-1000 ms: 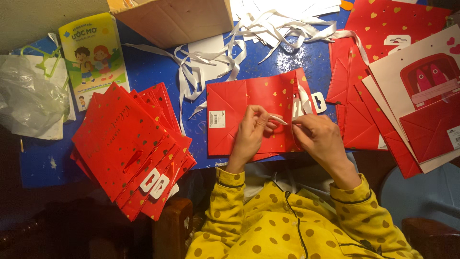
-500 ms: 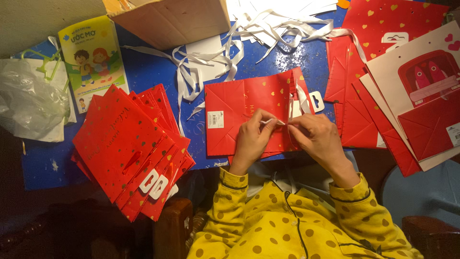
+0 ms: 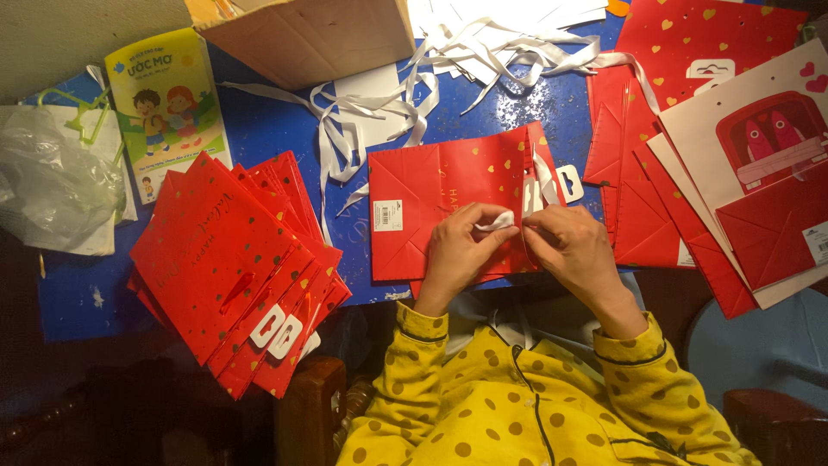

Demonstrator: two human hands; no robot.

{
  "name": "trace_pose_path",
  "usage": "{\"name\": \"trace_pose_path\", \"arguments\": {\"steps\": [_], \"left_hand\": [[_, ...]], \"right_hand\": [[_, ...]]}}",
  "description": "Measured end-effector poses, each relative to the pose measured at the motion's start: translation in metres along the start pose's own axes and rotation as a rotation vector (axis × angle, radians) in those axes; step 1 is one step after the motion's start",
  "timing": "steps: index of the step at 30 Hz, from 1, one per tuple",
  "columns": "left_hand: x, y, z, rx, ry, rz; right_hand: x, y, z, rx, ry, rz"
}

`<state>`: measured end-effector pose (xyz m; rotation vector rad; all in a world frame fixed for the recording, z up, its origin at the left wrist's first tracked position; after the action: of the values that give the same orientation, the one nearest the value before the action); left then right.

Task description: The person assembles red Valentine's Day gift boxes by inserting white plastic hangers and threading white ribbons through them. They handle multiple boxes one at a time, folding flaps and securing the ribbons before stacking the finished boxes.

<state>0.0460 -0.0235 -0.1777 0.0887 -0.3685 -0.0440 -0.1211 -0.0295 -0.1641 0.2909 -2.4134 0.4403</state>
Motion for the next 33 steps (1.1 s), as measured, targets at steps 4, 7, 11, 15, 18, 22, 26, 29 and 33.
{"name": "trace_pose_path", "arguments": {"steps": [4, 7, 11, 15, 18, 22, 26, 29, 33], "left_hand": [[-0.003, 0.001, -0.005, -0.007, -0.046, 0.022], [-0.002, 0.002, -0.01, -0.013, 0.024, 0.055], [0.0, -0.001, -0.021, 0.064, 0.141, 0.105], [0.001, -0.001, -0.019, 0.087, 0.173, 0.103], [0.001, 0.001, -0.009, 0.032, 0.191, 0.058], [0.002, 0.003, 0.002, -0.046, 0.024, 0.043], [-0.003, 0.006, -0.023, 0.184, 0.022, 0.012], [0.001, 0.004, -0.022, 0.074, 0.098, 0.1], [0.001, 0.003, -0.017, -0.006, 0.186, 0.087]], "right_hand": [[0.0, -0.001, -0.002, 0.002, 0.011, -0.006], [0.0, -0.002, -0.003, -0.022, 0.015, -0.017], [0.001, -0.004, -0.007, -0.029, 0.023, -0.006], [0.003, -0.003, -0.014, -0.006, 0.0, 0.033], [0.006, 0.001, -0.018, 0.004, 0.008, 0.069], [0.007, 0.001, -0.026, 0.082, 0.064, 0.06], [0.009, 0.0, -0.032, 0.125, 0.104, 0.055], [0.008, 0.0, -0.031, 0.116, 0.092, 0.033], [0.007, 0.0, -0.024, 0.102, 0.082, 0.045]]}}
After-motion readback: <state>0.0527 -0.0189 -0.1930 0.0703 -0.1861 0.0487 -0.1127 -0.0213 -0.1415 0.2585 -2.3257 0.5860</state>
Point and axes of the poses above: each hand's wrist, its own y-axis away from the middle knuckle, its own x-axis out of the back of the hand, z = x × y, the point moved 8 cm from there along -y, towards the middle knuckle, and after that the axes turned 2 degrees about x, right-handed, at the moved point
